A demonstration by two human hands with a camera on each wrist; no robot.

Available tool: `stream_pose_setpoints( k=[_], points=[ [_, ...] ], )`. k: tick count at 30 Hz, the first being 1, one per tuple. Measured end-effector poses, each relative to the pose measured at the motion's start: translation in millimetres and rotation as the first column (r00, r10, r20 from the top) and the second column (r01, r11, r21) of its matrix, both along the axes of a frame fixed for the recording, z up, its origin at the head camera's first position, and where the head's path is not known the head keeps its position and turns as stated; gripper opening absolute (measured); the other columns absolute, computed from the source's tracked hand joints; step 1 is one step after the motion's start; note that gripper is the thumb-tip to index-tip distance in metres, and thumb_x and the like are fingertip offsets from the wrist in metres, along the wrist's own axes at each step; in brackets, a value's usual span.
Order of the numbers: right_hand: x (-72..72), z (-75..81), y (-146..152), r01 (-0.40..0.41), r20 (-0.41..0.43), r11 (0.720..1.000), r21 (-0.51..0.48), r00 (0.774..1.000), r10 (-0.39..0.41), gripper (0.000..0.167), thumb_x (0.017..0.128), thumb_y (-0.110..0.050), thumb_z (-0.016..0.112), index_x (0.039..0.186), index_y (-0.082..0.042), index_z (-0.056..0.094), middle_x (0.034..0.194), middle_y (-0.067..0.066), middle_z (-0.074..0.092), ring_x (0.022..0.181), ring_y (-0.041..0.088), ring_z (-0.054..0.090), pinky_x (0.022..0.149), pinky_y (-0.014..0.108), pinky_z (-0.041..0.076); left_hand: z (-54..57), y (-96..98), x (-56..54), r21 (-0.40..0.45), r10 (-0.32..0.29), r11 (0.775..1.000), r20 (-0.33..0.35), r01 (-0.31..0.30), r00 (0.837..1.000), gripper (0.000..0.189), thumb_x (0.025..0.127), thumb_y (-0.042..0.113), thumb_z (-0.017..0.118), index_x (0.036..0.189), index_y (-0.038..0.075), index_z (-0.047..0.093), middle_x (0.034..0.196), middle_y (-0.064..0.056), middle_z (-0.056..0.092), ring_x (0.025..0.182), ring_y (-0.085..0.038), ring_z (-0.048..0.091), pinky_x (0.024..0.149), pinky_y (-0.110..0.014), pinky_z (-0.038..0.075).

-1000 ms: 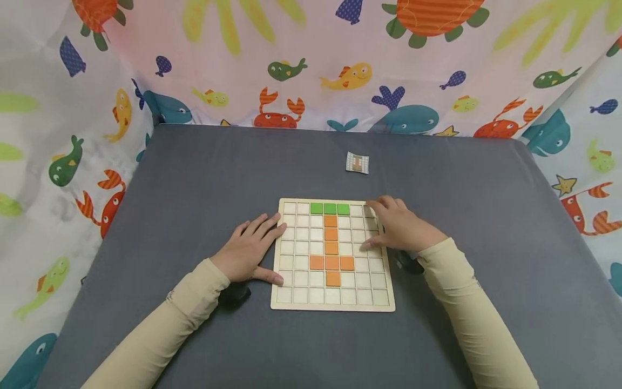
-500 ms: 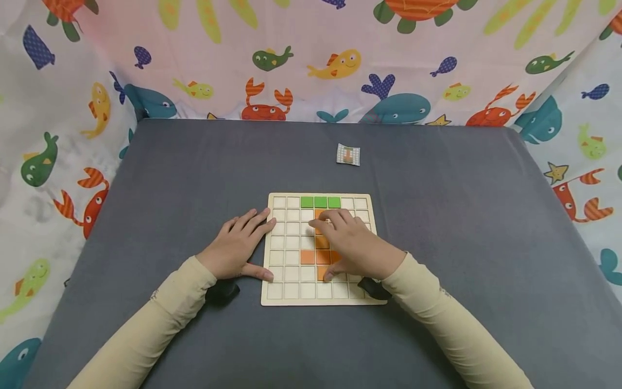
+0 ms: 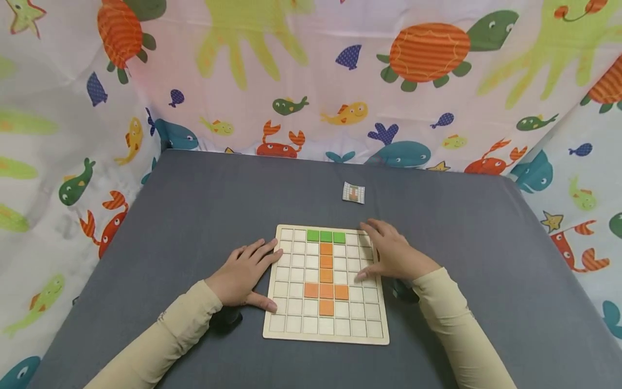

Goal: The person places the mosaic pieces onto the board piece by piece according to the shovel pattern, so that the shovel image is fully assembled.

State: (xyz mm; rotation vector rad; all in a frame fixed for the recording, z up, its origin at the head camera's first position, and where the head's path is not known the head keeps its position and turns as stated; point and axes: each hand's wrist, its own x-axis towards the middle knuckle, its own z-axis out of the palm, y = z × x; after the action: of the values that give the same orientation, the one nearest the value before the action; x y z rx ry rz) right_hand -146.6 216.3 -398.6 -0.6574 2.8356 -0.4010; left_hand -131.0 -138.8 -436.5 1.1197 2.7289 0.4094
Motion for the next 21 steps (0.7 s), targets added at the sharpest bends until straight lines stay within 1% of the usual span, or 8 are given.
stream_pose_setpoints(
  k=[2, 5, 7, 9, 12, 15, 18, 21],
  points=[
    [-0.3, -9.6, 4.5, -0.031, 0.023, 0.999, -0.012, 0.999, 0.031, 0.116, 0.064, -0.056, 0.081, 0.148, 0.003, 0.028, 0.15, 0.029, 0.026, 0.137, 0.047, 0.026, 0.104, 0.062, 0.031, -0.3, -1.8, 2.5, 0.006, -0.002, 1.0, 0.039, 0.002, 0.999, 0.107, 0.071, 0.073, 0.062, 0.151, 0.009, 0.03, 0.158, -0.014, 0.021, 0.142, -0.039, 0.023, 0.104, -0.061, 0.028],
    [-3.5, -16.7, 5.8, -0.056, 0.04, 0.998, -0.022, 0.998, 0.056, 0.118, 0.063, -0.059, 0.079, 0.148, 0.004, 0.027, 0.15, 0.029, 0.025, 0.137, 0.048, 0.026, 0.105, 0.06, 0.032, 4.0, -5.5, -1.4, 0.027, 0.014, 0.999, 0.068, -0.016, 0.998, 0.1, 0.074, 0.071, 0.063, 0.149, 0.012, 0.034, 0.156, -0.012, 0.027, 0.141, -0.036, 0.027, 0.104, -0.059, 0.029],
    [-4.4, -19.6, 6.3, -0.057, 0.017, 0.998, -0.025, 0.998, 0.057, 0.118, 0.061, -0.06, 0.079, 0.147, 0.004, 0.029, 0.15, 0.029, 0.027, 0.136, 0.048, 0.029, 0.104, 0.06, 0.033, 8.0, -9.2, -5.0, 0.034, 0.041, 0.999, 0.059, -0.043, 0.997, 0.093, 0.076, 0.067, 0.064, 0.147, 0.013, 0.038, 0.152, -0.012, 0.034, 0.137, -0.033, 0.034, 0.104, -0.056, 0.033],
    [-3.2, -22.4, 6.7, -0.051, 0.004, 0.998, -0.028, 0.999, 0.051, 0.119, 0.06, -0.06, 0.08, 0.147, 0.004, 0.031, 0.15, 0.027, 0.028, 0.136, 0.046, 0.031, 0.102, 0.061, 0.033, 12.5, -13.9, -5.7, 0.029, 0.076, 0.997, 0.044, -0.078, 0.996, 0.086, 0.078, 0.062, 0.066, 0.144, 0.013, 0.043, 0.143, -0.011, 0.045, 0.129, -0.03, 0.045, 0.101, -0.052, 0.039],
    [-3.5, -25.4, 7.0, -0.057, -0.022, 0.998, -0.008, 0.998, 0.057, 0.119, 0.059, -0.062, 0.079, 0.147, 0.002, 0.032, 0.15, 0.024, 0.031, 0.135, 0.043, 0.034, 0.1, 0.062, 0.034, 18.5, -24.8, 1.0, 0.019, 0.13, 0.991, 0.017, -0.13, 0.991, 0.077, 0.078, 0.053, 0.071, 0.138, 0.009, 0.051, 0.127, -0.01, 0.056, 0.109, -0.024, 0.056, 0.089, -0.043, 0.048],
    [-5.5, -27.6, 7.6, -0.053, -0.04, 0.999, -0.009, 0.998, 0.052, 0.118, 0.06, -0.065, 0.077, 0.147, 0.001, 0.033, 0.149, 0.021, 0.035, 0.134, 0.041, 0.037, 0.098, 0.063, 0.035, 20.8, -37.1, 13.0, 0.01, 0.168, 0.986, 0.006, -0.168, 0.986, 0.068, 0.076, 0.044, 0.077, 0.13, 0.006, 0.058, 0.113, -0.004, 0.058, 0.09, -0.015, 0.054, 0.073, -0.03, 0.048],
    [-8.7, -27.5, 9.7, -0.038, -0.035, 0.999, -0.021, 0.999, 0.037, 0.117, 0.061, -0.067, 0.076, 0.148, -0.001, 0.033, 0.148, 0.018, 0.036, 0.134, 0.039, 0.037, 0.098, 0.062, 0.034, 20.7, -46.9, 22.7, 0.023, 0.188, 0.982, 0.003, -0.188, 0.982, 0.061, 0.078, 0.038, 0.078, 0.126, 0.005, 0.06, 0.108, -0.002, 0.056, 0.084, -0.01, 0.046, 0.067, -0.026, 0.043],
    [-13.4, -23.3, 14.1, -0.021, -0.036, 0.999, -0.033, 0.999, 0.02, 0.117, 0.062, -0.068, 0.075, 0.149, -0.003, 0.031, 0.149, 0.017, 0.035, 0.134, 0.038, 0.034, 0.097, 0.061, 0.032, 21.2, -52.2, 22.5, 0.072, 0.19, 0.98, -0.046, -0.186, 0.981, 0.052, 0.083, 0.031, 0.075, 0.125, 0.003, 0.061, 0.108, -0.004, 0.056, 0.087, -0.012, 0.049, 0.072, -0.028, 0.045]
  ],
)
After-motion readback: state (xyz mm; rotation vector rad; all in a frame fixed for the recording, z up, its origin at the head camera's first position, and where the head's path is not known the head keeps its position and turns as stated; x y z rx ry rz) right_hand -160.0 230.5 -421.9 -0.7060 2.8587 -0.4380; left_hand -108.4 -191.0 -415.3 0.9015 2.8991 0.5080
